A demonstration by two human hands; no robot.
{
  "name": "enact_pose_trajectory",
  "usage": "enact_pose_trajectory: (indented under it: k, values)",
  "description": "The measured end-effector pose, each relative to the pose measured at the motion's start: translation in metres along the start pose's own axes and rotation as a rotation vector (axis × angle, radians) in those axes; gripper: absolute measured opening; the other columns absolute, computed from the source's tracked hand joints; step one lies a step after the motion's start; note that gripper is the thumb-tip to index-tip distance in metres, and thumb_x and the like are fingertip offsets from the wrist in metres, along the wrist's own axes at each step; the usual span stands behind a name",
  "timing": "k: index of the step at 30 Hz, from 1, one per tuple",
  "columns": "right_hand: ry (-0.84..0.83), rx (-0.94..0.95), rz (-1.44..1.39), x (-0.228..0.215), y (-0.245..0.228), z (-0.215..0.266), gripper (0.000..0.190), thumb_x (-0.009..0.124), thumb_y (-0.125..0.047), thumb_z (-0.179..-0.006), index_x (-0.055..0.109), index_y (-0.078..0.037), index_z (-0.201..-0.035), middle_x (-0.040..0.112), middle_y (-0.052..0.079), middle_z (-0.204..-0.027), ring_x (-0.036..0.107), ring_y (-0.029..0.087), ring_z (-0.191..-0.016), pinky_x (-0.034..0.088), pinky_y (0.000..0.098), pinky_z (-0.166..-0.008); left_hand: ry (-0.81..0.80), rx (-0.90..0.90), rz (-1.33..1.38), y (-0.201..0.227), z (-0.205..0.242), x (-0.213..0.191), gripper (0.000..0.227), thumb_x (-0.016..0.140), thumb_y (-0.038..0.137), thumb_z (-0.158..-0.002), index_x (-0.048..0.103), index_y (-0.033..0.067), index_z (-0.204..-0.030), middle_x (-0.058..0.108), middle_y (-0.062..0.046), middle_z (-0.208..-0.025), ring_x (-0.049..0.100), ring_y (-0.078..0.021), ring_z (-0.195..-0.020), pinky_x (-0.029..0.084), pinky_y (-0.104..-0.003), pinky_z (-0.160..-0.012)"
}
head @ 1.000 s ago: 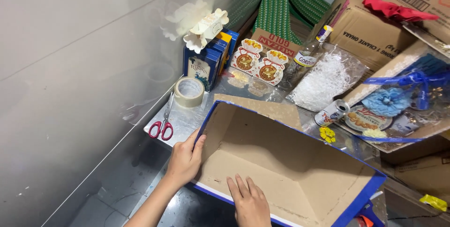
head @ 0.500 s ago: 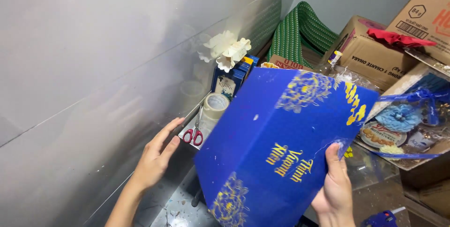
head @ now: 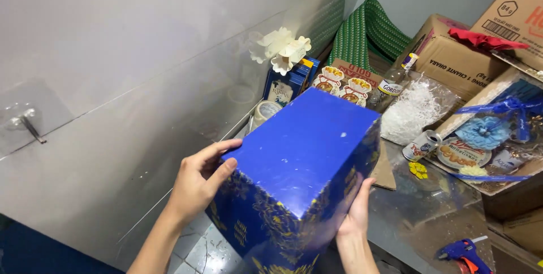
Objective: The person assembles a cardboard box by folding its flaps and securing the edges with blue tape. They use a hot glue gun to apply adhesive to the corners and press the cardboard into place to form the box structure.
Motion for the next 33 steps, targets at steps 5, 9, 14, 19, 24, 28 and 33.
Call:
enact_pose_trajectory:
  k: [5,9,14,19,24,28,33]
  values:
    - [0.165,-0.143,0.178,-0.087,-0.004,-0.089,0.080,0.047,-0.077,-0.085,0.053,-0.025,-0.145,0.052,-0.003,-0.152,0.049,0.011,-0.139,0.039,0.0289,-0.117,0.019,0.111,-0.102,0.005,-0.002,0.010,0.040,0.075,0.029,-0.088,0.073,0.0211,-0.127,0.079,-0.002,-0.121,0.072,-0.0219,-0.108,0.057,-0.037,-0.094]
    - [0.272,-0.029,0.165,0.016,0.002,0.043,0.060,0.058,-0.071,-0.089,0.071,-0.024,-0.124,0.075,-0.007,-0.119,0.072,0.004,-0.107,0.059,0.0164,-0.096,0.077,0.026,-0.199,-0.010,-0.006,0.024,0.032,0.071,0.035,-0.092,0.076,0.0273,-0.123,0.079,0.000,-0.116,0.072,-0.0288,-0.114,0.056,-0.045,-0.097]
    - [0.076,-0.099,0.142,0.090,-0.038,0.103,0.077,0.061,-0.074,-0.078,0.059,-0.023,-0.136,0.058,0.001,-0.141,0.054,0.019,-0.129,0.043,0.0396,-0.110,0.143,0.030,0.021,-0.011,-0.012,0.024,0.028,0.064,0.032,-0.099,0.077,0.0182,-0.119,0.079,-0.007,-0.113,0.072,-0.0260,-0.112,0.056,-0.045,-0.097]
    - [-0.176,-0.147,0.180,0.087,-0.083,0.067,0.045,0.065,-0.062,-0.094,0.075,-0.022,-0.112,0.077,0.007,-0.111,0.077,0.022,-0.095,0.065,0.0429,-0.085,0.227,-0.298,0.293,-0.062,-0.015,0.005,0.053,0.042,0.041,-0.107,0.078,0.0022,-0.107,0.079,-0.016,-0.103,0.076,-0.0261,-0.095,0.061,-0.045,-0.085]
    - [0.049,-0.391,0.694,0.114,-0.088,0.061,0.049,0.091,-0.041,-0.083,0.065,-0.005,-0.102,0.065,0.016,-0.076,0.071,0.029,-0.061,0.061,0.0459,-0.048,0.336,-0.276,-0.216,-0.087,0.006,-0.026,0.017,0.082,0.025,-0.088,0.082,0.0158,-0.102,0.079,-0.009,-0.114,0.076,-0.0265,-0.103,0.058,-0.042,-0.090]
    - [0.141,-0.357,0.813,0.108,-0.023,0.030,0.030,0.091,-0.025,-0.082,0.070,-0.005,-0.087,0.066,0.017,-0.067,0.070,0.030,-0.054,0.058,0.0447,-0.046,0.345,-0.299,-0.195,-0.087,0.011,-0.031,0.018,0.079,0.021,-0.090,0.080,0.0131,-0.106,0.077,-0.012,-0.119,0.076,-0.0274,-0.102,0.059,-0.041,-0.089]
    - [0.084,-0.474,0.781,0.149,-0.045,0.050,0.024,0.088,-0.026,-0.087,0.070,-0.012,-0.087,0.069,0.013,-0.070,0.073,0.025,-0.056,0.061,0.0393,-0.048,0.352,-0.207,-0.207,-0.097,0.011,-0.045,0.009,0.082,0.017,-0.088,0.082,0.0103,-0.093,0.079,-0.009,-0.116,0.076,-0.0277,-0.101,0.056,-0.041,-0.090]
Point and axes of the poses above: each hand's wrist, its own z-axis away from the middle knuckle, its own x-axis out of the palm, y = z × x, the point moved 3 cm from there along -z, towards the middle knuckle
